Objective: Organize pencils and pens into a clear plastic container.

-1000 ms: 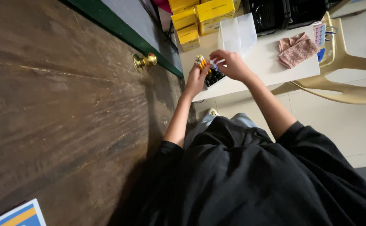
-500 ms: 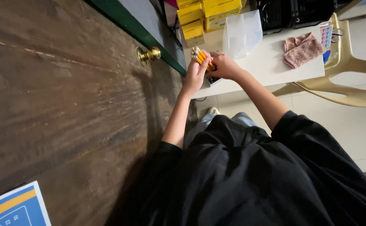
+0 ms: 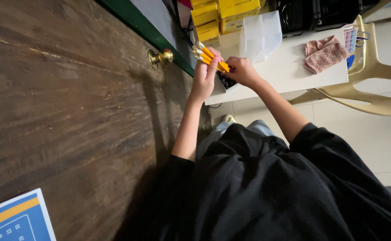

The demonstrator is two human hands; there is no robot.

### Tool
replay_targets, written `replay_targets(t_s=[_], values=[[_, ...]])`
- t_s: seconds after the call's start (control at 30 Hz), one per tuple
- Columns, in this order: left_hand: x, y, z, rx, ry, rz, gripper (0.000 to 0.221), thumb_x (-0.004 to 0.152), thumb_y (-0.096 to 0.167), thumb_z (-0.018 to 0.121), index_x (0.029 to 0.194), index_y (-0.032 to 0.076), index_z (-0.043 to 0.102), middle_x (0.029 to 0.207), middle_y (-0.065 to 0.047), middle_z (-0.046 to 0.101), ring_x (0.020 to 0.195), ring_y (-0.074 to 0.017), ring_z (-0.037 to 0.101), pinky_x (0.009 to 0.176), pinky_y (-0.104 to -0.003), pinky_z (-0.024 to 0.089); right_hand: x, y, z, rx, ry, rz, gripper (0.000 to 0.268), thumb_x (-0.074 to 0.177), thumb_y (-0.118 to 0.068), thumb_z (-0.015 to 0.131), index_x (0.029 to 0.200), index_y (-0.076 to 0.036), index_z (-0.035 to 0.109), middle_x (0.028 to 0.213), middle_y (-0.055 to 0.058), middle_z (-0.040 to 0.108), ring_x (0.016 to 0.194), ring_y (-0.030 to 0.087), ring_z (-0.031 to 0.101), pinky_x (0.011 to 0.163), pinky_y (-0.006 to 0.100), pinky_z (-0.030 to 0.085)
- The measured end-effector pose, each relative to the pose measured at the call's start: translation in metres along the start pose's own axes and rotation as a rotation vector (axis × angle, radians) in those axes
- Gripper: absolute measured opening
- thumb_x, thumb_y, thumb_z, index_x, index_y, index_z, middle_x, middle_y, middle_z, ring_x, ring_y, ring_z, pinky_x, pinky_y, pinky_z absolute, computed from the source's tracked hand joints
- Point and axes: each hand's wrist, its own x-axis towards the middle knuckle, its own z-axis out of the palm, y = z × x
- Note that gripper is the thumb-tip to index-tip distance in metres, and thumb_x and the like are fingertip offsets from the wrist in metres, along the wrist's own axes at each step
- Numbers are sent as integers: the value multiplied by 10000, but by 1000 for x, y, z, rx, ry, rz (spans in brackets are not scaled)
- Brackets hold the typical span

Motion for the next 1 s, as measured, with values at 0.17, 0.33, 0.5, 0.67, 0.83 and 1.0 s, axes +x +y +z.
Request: replay_targets(t_s=[0.17, 0.33, 0.5, 0.67, 0.83, 1.0], values=[[4, 23, 0, -64, 16, 28, 38, 1144, 86, 460, 1157, 56, 480, 1066, -68, 521, 1028, -167, 545, 1016, -313, 479, -2, -2, -4, -34, 10, 1, 219, 856, -139, 823, 899, 8, 666, 829, 140, 635, 684, 317, 631, 650, 400, 531], [7, 47, -3, -73, 6, 60, 29, 1156, 71, 461, 1141, 60, 482, 1078, -69, 508, 1007, -156, 527, 1017, -303, 473, -8, 3, -7, -15, -5, 47, 204, 908, -131, 804, 903, 15, 661, 842, 134, 649, 705, 305, 646, 665, 401, 536], [5, 66, -11, -41, 28, 67, 28, 1154, 84, 455, 1151, 61, 471, 1079, -63, 511, 1030, -149, 521, 1040, -311, 471, -12, -12, -22, 92, 56, 60, 113, 932, -32, 741, 1036, 5, 718, 917, 125, 686, 781, 243, 706, 740, 345, 589], [2, 50, -12, -12, 25, 46, 39, 1157, 97, 457, 1159, 63, 477, 1081, -58, 516, 1032, -151, 531, 1029, -311, 478, -12, -37, -42, 84, 110, 38, 149, 934, -5, 745, 1082, 1, 734, 998, 127, 714, 837, 228, 730, 772, 325, 601], [0, 38, 5, -82, -49, -22, 48, 1146, 105, 471, 1172, 65, 479, 1066, -52, 521, 1029, -148, 543, 1003, -298, 476, -3, -65, -62, 134, 6, -62, 187, 907, 11, 730, 1094, -3, 724, 1024, 126, 714, 857, 253, 732, 785, 336, 600], [0, 32, 10, -106, -121, -46, 58, 1148, 119, 480, 1169, 65, 474, 1061, -51, 519, 1030, -147, 545, 995, -282, 458, -3, -58, -71, 59, -170, -115, 211, 832, 15, 719, 1039, 26, 680, 987, 168, 672, 906, 373, 650, 805, 419, 541]])
